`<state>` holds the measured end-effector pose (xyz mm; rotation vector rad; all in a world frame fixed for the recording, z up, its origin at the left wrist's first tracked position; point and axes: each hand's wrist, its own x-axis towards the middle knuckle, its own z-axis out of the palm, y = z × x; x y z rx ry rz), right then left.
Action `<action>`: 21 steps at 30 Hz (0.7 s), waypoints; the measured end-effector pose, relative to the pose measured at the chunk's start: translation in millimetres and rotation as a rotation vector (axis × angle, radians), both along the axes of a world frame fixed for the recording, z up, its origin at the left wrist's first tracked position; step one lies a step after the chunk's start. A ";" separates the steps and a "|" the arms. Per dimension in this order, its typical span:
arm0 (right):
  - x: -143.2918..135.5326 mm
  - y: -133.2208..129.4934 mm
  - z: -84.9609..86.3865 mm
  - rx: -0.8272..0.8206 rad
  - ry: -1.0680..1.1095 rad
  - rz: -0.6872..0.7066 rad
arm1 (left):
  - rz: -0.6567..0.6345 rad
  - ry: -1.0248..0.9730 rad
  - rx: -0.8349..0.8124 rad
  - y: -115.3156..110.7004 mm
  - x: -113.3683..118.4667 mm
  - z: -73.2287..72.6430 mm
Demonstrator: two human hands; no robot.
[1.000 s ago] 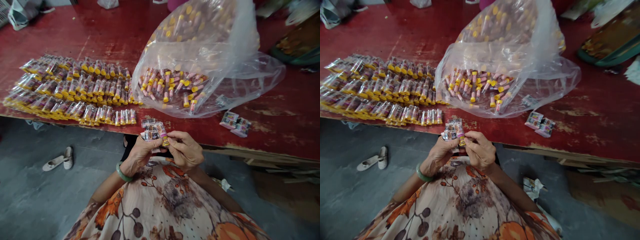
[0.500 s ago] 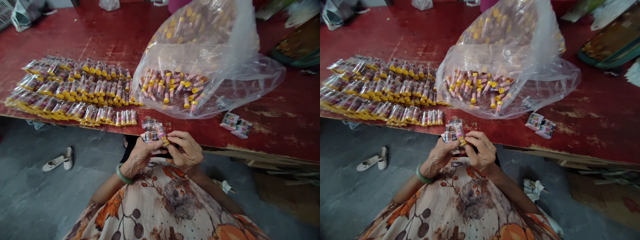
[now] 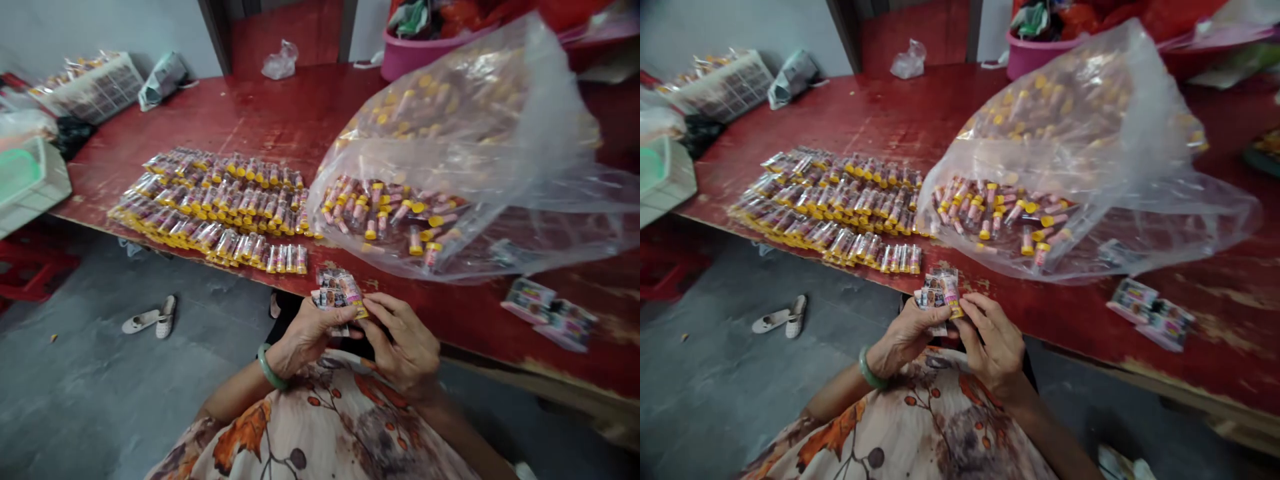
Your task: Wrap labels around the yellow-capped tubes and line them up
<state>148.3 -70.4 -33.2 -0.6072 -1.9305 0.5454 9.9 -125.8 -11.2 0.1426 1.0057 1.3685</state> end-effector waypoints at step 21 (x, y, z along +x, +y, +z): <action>19.4 19.8 -5.7 0.002 -0.084 0.020 | 0.163 1.774 -0.618 90.5 -253.3 74.8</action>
